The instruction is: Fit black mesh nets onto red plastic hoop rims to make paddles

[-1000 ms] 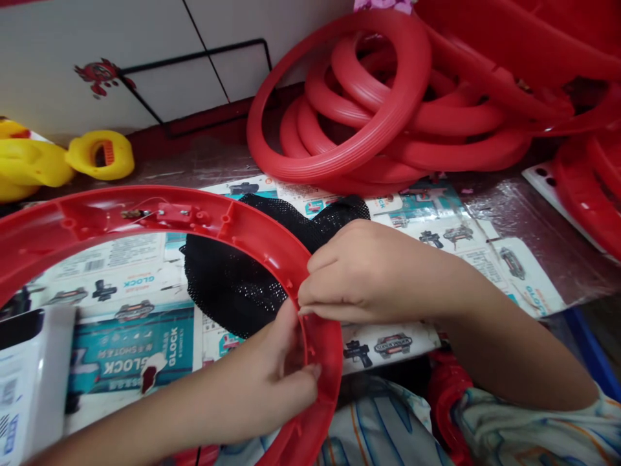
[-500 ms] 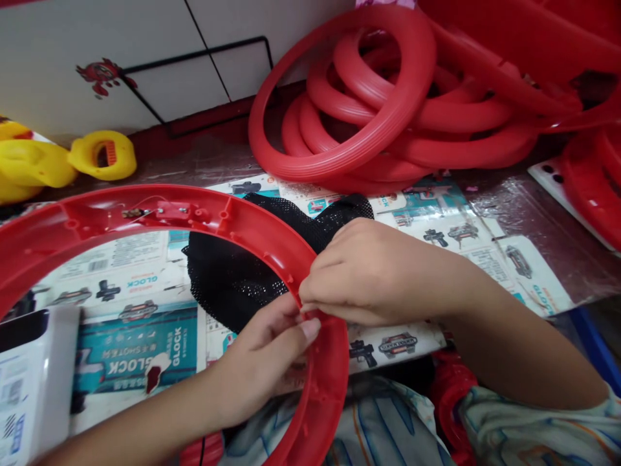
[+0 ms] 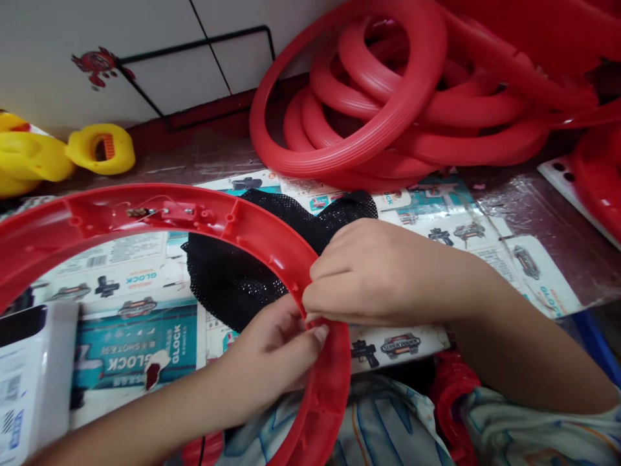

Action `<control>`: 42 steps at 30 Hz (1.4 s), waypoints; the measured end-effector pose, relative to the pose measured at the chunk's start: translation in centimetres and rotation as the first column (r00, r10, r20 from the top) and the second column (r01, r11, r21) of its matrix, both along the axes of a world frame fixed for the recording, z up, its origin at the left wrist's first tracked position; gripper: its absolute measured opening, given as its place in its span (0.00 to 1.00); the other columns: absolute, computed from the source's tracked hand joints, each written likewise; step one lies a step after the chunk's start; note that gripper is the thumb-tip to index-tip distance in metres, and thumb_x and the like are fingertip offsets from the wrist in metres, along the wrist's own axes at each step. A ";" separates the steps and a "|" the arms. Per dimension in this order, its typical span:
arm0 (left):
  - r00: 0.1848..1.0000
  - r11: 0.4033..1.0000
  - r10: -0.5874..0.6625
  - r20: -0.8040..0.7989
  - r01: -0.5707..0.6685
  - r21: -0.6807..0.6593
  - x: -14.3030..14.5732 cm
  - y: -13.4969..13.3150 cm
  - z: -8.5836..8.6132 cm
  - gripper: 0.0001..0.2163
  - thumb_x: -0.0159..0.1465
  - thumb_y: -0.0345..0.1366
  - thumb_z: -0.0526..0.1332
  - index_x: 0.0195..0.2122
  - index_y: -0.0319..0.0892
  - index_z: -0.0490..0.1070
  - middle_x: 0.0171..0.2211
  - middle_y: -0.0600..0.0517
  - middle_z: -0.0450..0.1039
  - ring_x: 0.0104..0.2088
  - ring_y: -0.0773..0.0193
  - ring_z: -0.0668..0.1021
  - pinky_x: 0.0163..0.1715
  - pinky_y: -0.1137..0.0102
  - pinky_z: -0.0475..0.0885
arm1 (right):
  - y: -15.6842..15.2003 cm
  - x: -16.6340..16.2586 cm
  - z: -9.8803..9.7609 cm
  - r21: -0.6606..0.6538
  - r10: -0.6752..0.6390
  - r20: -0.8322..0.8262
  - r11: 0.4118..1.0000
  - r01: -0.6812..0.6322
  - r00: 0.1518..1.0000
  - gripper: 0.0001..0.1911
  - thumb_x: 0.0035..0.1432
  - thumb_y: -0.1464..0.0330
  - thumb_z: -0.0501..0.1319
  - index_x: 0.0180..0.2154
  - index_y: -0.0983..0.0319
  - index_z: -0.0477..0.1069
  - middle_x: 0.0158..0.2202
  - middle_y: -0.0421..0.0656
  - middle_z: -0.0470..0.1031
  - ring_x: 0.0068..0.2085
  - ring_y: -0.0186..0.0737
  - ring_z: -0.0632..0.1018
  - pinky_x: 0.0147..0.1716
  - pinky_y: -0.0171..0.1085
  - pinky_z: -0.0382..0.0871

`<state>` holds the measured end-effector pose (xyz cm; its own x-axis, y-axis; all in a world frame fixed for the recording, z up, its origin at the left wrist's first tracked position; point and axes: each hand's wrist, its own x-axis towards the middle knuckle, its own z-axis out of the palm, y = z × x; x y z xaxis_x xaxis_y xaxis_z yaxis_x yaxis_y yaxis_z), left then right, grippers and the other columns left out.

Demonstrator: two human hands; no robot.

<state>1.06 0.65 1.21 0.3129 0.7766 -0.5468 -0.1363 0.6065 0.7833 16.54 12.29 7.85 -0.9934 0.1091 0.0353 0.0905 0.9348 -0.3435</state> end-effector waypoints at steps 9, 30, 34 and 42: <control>0.992 0.964 -0.046 -0.120 0.076 0.254 -0.7 0.4 0.8 0.09 0.66 0.37 0.57 0.46 0.45 0.63 0.40 0.52 0.71 0.40 0.64 0.73 0.39 0.72 0.71 | -0.2 -0.2 -0.4 0.060 0.032 0.034 0.998 -0.034 0.999 0.11 0.62 0.75 0.55 0.27 0.62 0.68 0.24 0.37 0.65 0.26 0.33 0.64 0.27 0.35 0.52; 0.992 0.990 0.024 -0.122 -0.007 0.141 -0.2 0.0 0.0 0.07 0.63 0.38 0.59 0.39 0.44 0.63 0.32 0.54 0.68 0.32 0.66 0.71 0.32 0.72 0.71 | -0.2 -0.6 -0.9 -0.059 -0.034 0.066 0.998 0.038 0.997 0.13 0.60 0.76 0.57 0.23 0.63 0.68 0.22 0.37 0.67 0.26 0.32 0.62 0.26 0.35 0.53; 0.969 0.986 -0.002 -0.245 0.043 0.162 -0.5 0.0 0.0 0.07 0.63 0.38 0.57 0.40 0.43 0.63 0.33 0.54 0.69 0.33 0.64 0.71 0.32 0.71 0.70 | -0.1 -0.8 -1.0 -0.070 -0.042 0.075 0.996 0.048 0.996 0.11 0.59 0.75 0.58 0.24 0.63 0.69 0.23 0.38 0.68 0.26 0.33 0.64 0.26 0.34 0.52; 0.961 0.960 -0.065 -0.268 0.134 0.246 -0.8 0.2 0.7 0.08 0.66 0.39 0.55 0.45 0.44 0.62 0.35 0.54 0.69 0.34 0.65 0.71 0.34 0.70 0.70 | 0.0 -1.0 -0.8 -0.020 -0.034 0.034 0.999 0.034 0.999 0.10 0.59 0.74 0.60 0.25 0.63 0.71 0.22 0.36 0.65 0.25 0.32 0.63 0.26 0.35 0.50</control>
